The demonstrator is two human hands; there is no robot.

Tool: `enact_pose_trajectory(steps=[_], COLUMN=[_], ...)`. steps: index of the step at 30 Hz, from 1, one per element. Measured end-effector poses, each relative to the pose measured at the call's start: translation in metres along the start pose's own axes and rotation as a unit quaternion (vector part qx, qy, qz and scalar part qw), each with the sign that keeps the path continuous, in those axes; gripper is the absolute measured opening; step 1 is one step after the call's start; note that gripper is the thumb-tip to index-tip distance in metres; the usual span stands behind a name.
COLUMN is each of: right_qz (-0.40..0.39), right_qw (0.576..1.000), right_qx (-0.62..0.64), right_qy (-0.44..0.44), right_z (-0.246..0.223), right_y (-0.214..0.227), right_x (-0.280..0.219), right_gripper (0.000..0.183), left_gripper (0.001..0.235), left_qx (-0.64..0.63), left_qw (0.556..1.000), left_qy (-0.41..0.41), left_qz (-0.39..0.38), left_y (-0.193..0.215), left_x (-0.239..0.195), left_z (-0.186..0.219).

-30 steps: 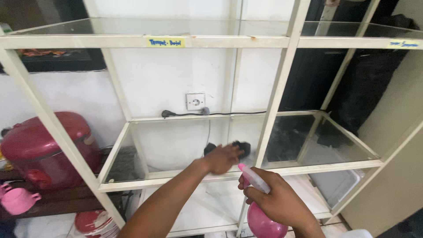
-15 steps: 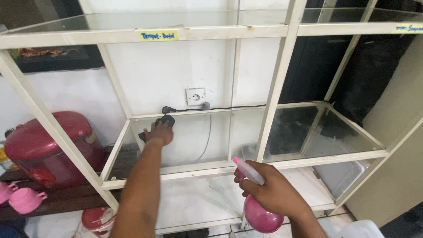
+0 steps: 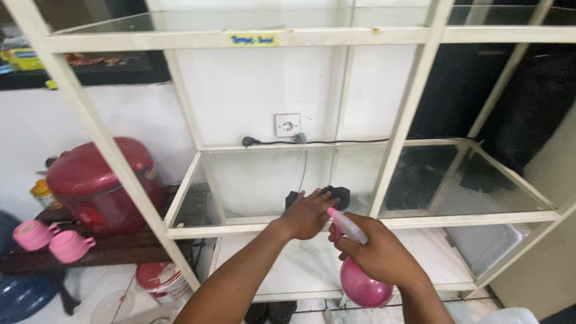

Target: The person cleans the glass shelves and white interior surfaces of a cabinet using a spray bottle and a dark cloth. They spray the surfaces and wipe them down systematically, moving from the upper shelves to the lower ones.

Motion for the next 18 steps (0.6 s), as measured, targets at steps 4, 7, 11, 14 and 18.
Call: enact_pose_trajectory(steps=[4,7,11,14,18], right_qz=[-0.014,-0.016,-0.021,-0.015,-0.024], right_qw=[0.999,0.998,0.999,1.0,0.997], right_qx=[0.017,0.006,0.012,-0.011,-0.054], right_qy=[-0.035,-0.058,-0.039,-0.019,-0.039], right_z=[0.0,-0.002,0.003,0.001,-0.007], right_y=[-0.007,-0.007,-0.006,-0.006,-0.01], right_x=[0.0,-0.001,0.001,0.0,-0.002], right_gripper=[0.011,0.014,0.012,0.008,0.01], left_gripper=[0.051,0.059,0.055,0.059,0.062], left_qx=[0.152,0.164,0.035,0.005,0.072], left_qw=[0.985,0.972,0.898,0.843,0.896], left_qy=[0.001,0.151,0.409,0.507,0.369], left_qz=[0.085,0.074,0.16,0.179,0.234], left_y=[0.007,0.046,0.084,0.061,0.03], left_x=[-0.017,-0.066,-0.132,-0.125,-0.073], left_z=[-0.088,-0.161,-0.214,-0.244,-0.223])
Point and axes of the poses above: each hand's wrist, its own x-axis towards the middle knuckle, its own y-axis out of the back of the hand, z = x × y, the point moved 7 cm from there along x, towards the middle knuckle, and after that the axes turned 1 degree about y, right-handed, at the moved point
